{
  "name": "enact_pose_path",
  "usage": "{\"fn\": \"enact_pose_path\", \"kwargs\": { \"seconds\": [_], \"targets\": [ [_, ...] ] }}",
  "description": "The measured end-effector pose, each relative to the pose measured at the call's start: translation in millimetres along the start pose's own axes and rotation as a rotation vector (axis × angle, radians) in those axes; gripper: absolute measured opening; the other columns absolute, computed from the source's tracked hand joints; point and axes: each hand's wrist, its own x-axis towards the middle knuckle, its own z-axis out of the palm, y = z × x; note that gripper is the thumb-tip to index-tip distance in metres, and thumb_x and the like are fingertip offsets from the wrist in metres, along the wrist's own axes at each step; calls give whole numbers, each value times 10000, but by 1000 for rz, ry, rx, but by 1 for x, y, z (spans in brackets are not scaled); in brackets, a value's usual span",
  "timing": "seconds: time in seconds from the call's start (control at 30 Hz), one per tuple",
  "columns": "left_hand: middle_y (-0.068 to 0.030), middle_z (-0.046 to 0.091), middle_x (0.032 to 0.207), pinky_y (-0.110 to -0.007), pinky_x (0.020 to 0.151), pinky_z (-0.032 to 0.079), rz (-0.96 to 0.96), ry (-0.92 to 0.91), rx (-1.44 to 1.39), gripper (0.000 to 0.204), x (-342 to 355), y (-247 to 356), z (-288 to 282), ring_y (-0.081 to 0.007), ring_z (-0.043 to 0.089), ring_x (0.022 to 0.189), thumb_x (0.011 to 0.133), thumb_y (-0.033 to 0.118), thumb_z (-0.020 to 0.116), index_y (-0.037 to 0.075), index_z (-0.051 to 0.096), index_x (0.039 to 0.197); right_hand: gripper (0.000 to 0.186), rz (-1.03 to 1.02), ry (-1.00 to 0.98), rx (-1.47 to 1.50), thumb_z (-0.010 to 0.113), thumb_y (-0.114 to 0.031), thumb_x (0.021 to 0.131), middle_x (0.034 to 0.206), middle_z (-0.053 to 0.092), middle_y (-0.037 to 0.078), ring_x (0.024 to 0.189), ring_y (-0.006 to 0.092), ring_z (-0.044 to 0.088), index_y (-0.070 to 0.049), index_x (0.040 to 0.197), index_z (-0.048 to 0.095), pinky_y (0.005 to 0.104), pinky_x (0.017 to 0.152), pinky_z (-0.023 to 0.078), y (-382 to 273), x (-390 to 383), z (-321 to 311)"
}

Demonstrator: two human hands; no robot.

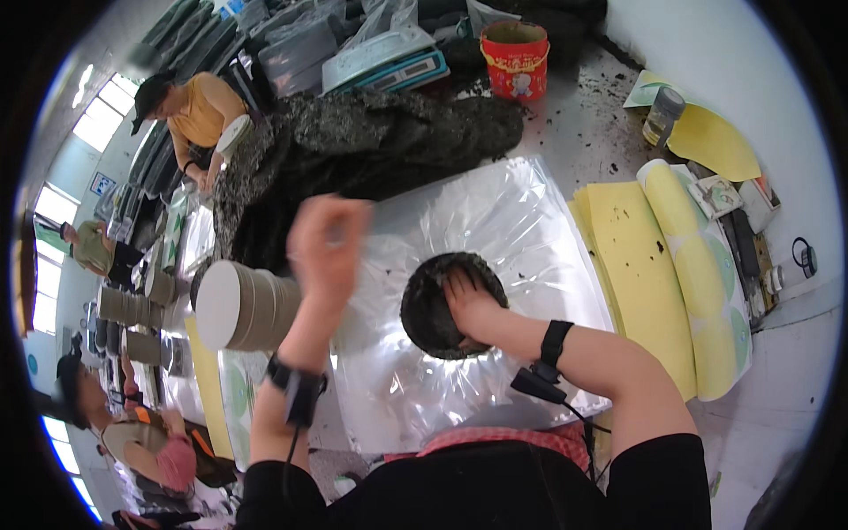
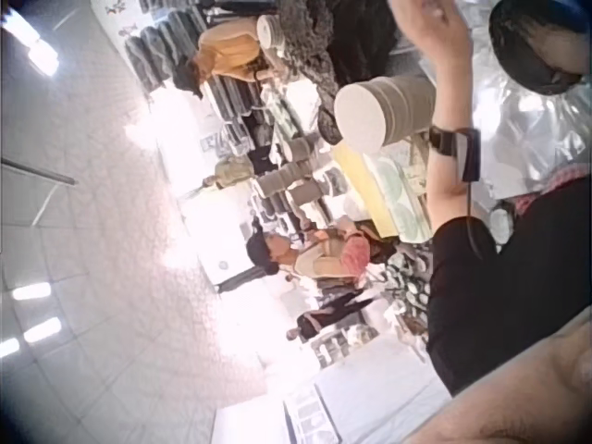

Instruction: The worker is packaging seaweed into molds and sealing them in plastic packaging.

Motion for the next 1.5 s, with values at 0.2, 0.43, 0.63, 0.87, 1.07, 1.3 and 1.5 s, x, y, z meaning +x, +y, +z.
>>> {"fn": "enact_pose_path", "kwargs": {
  "seconds": [0.2, 0.43, 0.63, 0.87, 1.07, 1.3, 1.5],
  "targets": [
    [-130, 636, 936, -379, 799, 473, -1067, -962, -64, 521, -260, -25, -54, -228, 609, 866, 821, 208, 666, -24, 500, 1257, 1279, -35, -6, 55, 863, -399, 458, 1369, 300, 341, 1327, 450, 255, 53, 1422, 155, 533, 1095, 195, -2, 11, -8],
    [-48, 584, 766, -286, 595, 474, -640, 38, -170, 348, -246, -27, -97, -171, 574, 669, 857, 218, 590, 53, 566, 1162, 1148, 89, -88, 107, 839, -387, 558, 1444, 205, 309, 1342, 491, 180, -118, 1465, 187, 634, 1049, 172, -26, -12, -8],
    [-81, 619, 997, -400, 749, 443, 282, -547, -122, 250, -192, 12, 31, -286, 581, 873, 733, 245, 702, 111, 603, 919, 581, 85, 131, 4, 506, -304, 823, 1371, 385, 248, 1298, 439, 296, -85, 1355, 421, 545, 1046, 267, -46, -8, -11],
    [-187, 610, 717, -460, 644, 463, -336, -952, -282, 208, -157, 17, 73, -381, 583, 688, 848, 228, 546, 27, 590, 872, 392, 224, -129, 1327, 456, -187, 940, 1352, 454, 192, 1283, 264, 389, 14, 1270, 519, 340, 1068, 296, 31, 1, 18],
    [-186, 632, 738, -445, 655, 486, -337, -900, -119, 263, -165, 20, 70, -368, 610, 707, 832, 260, 550, 40, 625, 954, 516, 8, 220, 882, 550, -247, 889, 1257, 517, 262, 1197, 303, 496, 42, 1304, 451, 421, 1045, 325, -24, -58, -82],
    [-301, 546, 1083, -440, 771, 486, -308, -1143, -80, 914, -149, 19, 64, -412, 602, 860, 771, 213, 552, 204, -16, 1487, 337, -91, 708, 37, 700, -147, 711, 622, 593, 24, 779, 234, 629, -80, 1036, 639, 464, 937, 394, 6, -144, -183],
    [-323, 545, 1079, -449, 787, 494, -290, -1116, -104, 939, -145, 22, 69, -431, 605, 867, 756, 180, 530, 227, -67, 1479, 482, 40, -378, 245, 735, -342, 722, 1058, 606, 174, 1035, 332, 553, 32, 1000, 613, 410, 883, 432, -14, -141, -81]
  ]
}}
